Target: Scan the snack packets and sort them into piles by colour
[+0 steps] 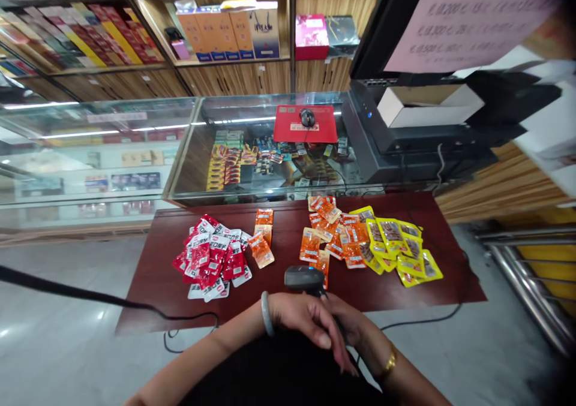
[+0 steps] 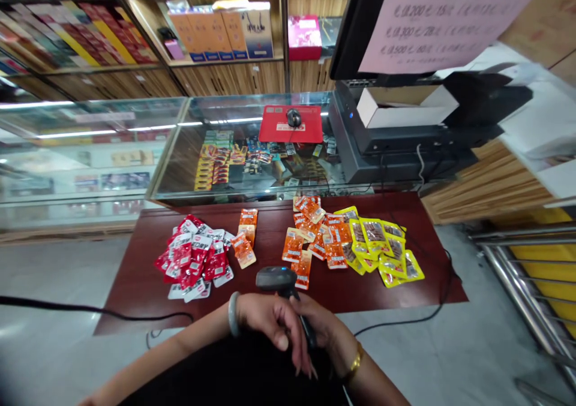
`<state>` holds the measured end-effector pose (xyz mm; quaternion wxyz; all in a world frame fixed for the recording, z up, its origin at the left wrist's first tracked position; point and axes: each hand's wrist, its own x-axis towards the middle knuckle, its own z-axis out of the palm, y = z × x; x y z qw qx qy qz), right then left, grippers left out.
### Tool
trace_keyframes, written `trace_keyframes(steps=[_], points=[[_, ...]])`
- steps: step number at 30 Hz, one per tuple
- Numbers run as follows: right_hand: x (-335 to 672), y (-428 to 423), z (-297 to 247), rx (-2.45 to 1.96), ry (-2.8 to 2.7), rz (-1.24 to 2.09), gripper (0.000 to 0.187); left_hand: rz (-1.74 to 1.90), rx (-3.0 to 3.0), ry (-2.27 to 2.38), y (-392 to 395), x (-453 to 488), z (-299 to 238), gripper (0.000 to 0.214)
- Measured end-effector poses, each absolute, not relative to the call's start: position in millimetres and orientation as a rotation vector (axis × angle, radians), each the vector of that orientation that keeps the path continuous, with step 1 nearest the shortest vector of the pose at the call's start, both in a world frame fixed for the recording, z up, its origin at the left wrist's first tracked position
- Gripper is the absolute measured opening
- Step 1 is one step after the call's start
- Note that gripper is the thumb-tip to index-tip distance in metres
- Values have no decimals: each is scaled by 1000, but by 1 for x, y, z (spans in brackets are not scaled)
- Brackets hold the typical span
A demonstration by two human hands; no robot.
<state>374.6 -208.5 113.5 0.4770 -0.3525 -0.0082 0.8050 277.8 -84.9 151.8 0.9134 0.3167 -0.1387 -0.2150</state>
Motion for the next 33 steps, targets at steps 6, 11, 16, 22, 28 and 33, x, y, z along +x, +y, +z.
trace_keyframes(steps=[6, 11, 16, 22, 28, 33], points=[[389, -223, 110, -889, -15, 1930, 53, -455, 611, -222, -91, 278, 146, 48], [397, -226, 109, -964, -5, 1928, 53, -388, 555, -146, -100, 284, 140, 50], [400, -217, 120, -933, -57, 1953, 57, -472, 616, -319, -103, 302, 142, 51], [431, -222, 124, -860, -73, 1944, 49, -470, 581, -292, -102, 309, 131, 54], [428, -217, 115, -874, -35, 1965, 52, -555, 562, -302, -114, 330, 123, 54], [452, -250, 111, -896, 54, 1876, 49, -415, 654, 40, -80, 295, 107, 67]])
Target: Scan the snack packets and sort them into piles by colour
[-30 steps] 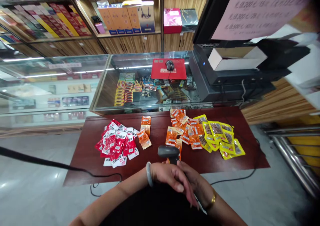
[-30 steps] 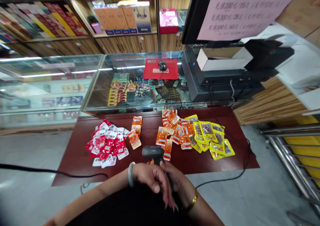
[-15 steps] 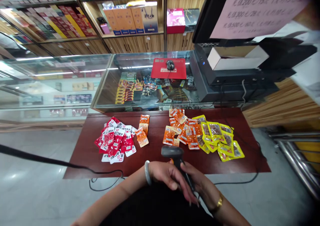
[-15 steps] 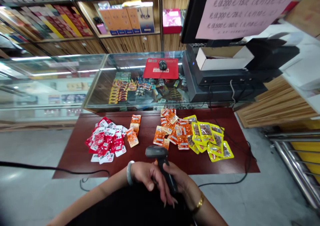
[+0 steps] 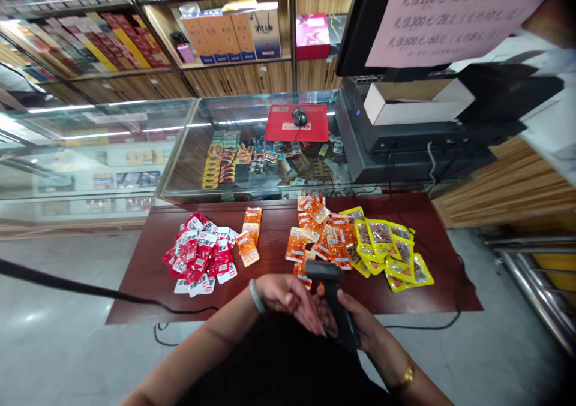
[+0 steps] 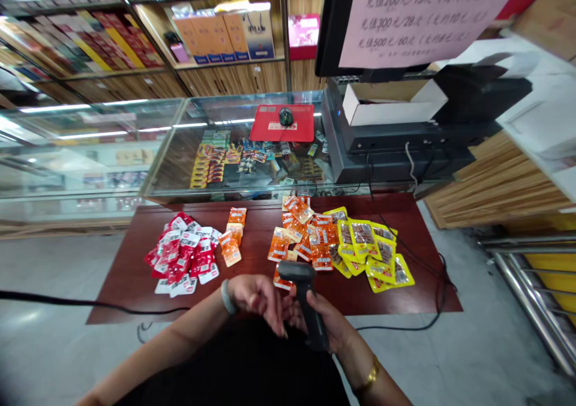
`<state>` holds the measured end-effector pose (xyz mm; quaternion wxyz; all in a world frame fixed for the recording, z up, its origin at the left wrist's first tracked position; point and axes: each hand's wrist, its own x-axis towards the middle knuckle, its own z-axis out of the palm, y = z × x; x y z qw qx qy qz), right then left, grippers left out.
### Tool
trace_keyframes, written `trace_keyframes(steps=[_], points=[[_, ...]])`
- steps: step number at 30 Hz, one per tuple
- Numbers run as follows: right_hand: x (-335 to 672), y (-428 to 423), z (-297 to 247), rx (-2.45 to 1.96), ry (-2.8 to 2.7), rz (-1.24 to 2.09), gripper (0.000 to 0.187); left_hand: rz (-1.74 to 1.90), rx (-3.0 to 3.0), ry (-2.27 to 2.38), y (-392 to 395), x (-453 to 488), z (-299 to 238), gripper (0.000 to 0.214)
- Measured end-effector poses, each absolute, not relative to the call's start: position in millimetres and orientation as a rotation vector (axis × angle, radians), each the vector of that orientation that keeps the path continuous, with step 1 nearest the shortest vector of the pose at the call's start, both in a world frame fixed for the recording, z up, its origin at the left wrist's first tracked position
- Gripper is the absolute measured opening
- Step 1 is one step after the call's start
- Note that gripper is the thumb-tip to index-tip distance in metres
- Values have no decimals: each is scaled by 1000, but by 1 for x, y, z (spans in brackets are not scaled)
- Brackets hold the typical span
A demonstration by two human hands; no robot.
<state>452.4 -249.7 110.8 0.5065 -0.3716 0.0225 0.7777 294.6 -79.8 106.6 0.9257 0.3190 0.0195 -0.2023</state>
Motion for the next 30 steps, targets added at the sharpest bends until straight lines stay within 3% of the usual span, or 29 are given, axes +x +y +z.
trace_keyframes(steps=[4, 9, 16, 20, 22, 27, 30], points=[[472, -267, 104, -937, 37, 1644, 37, -163, 1351, 1084, -39, 294, 76, 58], [464, -275, 95, -1012, -7, 1539, 33, -28, 2112, 1597, -34, 325, 38, 65], [447, -265, 87, -1162, -229, 1536, 48, -289, 2385, 1487, -44, 317, 22, 40], [439, -252, 77, -1225, -336, 1558, 55, -284, 2207, 1486, -39, 299, 20, 46], [433, -244, 75, -1259, -398, 1563, 55, -241, 2090, 1513, -38, 288, 20, 53], [415, -218, 80, -1394, -675, 1523, 53, -124, 1768, 1372, -40, 257, 22, 24], [399, -202, 86, -1462, -822, 1483, 50, -65, 1750, 1329, -41, 237, 28, 21]])
